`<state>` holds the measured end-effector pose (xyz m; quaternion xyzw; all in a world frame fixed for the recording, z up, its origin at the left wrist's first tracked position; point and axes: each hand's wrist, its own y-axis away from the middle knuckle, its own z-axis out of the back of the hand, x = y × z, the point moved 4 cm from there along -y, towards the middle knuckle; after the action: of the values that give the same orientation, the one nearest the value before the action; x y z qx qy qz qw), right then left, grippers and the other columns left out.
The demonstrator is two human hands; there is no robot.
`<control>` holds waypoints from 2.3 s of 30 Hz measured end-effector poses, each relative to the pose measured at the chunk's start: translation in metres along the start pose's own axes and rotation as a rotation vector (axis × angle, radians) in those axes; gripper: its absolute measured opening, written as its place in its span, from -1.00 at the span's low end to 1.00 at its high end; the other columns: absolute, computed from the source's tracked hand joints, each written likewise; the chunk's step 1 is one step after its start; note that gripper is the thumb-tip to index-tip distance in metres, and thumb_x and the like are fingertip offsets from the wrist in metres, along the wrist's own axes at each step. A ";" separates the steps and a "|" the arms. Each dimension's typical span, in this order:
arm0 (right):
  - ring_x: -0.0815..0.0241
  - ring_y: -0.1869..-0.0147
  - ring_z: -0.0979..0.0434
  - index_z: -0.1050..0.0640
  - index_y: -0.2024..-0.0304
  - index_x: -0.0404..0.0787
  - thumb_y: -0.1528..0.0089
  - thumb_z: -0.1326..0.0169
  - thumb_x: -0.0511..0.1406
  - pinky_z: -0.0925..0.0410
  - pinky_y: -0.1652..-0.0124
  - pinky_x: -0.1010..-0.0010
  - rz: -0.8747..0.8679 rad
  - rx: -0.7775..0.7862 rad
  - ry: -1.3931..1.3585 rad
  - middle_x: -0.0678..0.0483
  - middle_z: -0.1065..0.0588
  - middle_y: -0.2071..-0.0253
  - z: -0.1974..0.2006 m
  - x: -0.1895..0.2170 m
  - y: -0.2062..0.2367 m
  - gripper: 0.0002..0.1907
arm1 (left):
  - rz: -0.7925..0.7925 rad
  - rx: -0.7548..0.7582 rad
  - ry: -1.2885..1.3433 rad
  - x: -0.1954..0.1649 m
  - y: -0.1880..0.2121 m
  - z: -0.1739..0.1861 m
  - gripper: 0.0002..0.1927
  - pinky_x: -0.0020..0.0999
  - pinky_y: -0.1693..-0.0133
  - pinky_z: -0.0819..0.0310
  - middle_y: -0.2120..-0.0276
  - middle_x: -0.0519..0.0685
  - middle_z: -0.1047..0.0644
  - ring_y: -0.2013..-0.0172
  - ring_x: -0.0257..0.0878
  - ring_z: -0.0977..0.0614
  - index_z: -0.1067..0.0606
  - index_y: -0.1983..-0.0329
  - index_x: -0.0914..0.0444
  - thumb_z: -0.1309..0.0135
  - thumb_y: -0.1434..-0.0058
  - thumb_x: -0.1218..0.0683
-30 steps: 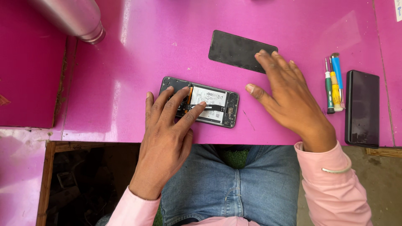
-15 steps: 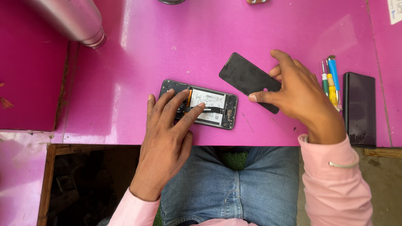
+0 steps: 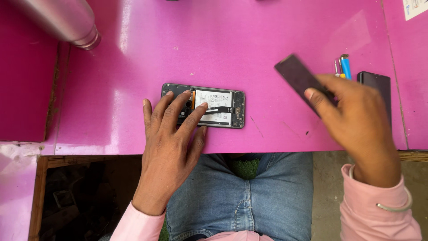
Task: The person uses a screwdriver to tighten screws on the internal frame of a disassembled smartphone. They then place the back cover onto the device and press the edges to secure it.
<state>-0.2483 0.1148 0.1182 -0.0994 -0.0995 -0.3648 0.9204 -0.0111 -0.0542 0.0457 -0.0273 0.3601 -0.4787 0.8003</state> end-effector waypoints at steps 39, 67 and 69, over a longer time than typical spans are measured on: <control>-0.19 -0.30 -0.48 -0.44 -0.11 -0.23 0.03 -0.35 0.01 -0.47 -0.18 0.08 0.504 -0.241 -0.364 -0.30 -0.37 -0.25 -0.032 0.076 0.099 -0.22 | 0.519 -0.018 1.298 -0.019 0.027 -0.024 -0.83 -0.46 0.42 -0.66 0.51 0.04 -0.64 0.48 -0.30 -0.72 -0.61 0.24 0.40 -0.19 -0.29 0.15; -0.12 -0.44 -0.46 -0.14 -0.40 -0.18 -0.03 -0.47 -0.26 -0.37 -0.40 0.13 0.433 -0.301 -0.466 -0.26 -0.40 -0.32 -0.031 0.067 0.094 0.03 | 0.503 -0.009 1.288 -0.005 0.025 -0.024 -0.83 -0.43 0.40 -0.67 0.45 0.08 -0.70 0.46 -0.27 -0.75 -0.60 0.33 0.36 -0.21 -0.28 0.13; -0.10 -0.44 -0.46 -0.15 -0.39 -0.19 -0.04 -0.46 -0.28 -0.37 -0.39 0.13 0.444 -0.281 -0.465 -0.25 -0.40 -0.32 -0.032 0.066 0.090 0.01 | 0.522 0.008 1.304 -0.004 0.024 -0.023 -0.85 -0.44 0.41 -0.65 0.44 0.08 -0.71 0.47 -0.26 -0.75 -0.59 0.34 0.35 -0.22 -0.26 0.14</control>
<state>-0.1353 0.1283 0.0945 -0.3247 -0.2313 -0.1334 0.9073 -0.0082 -0.0309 0.0214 0.3556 0.7595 -0.1912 0.5100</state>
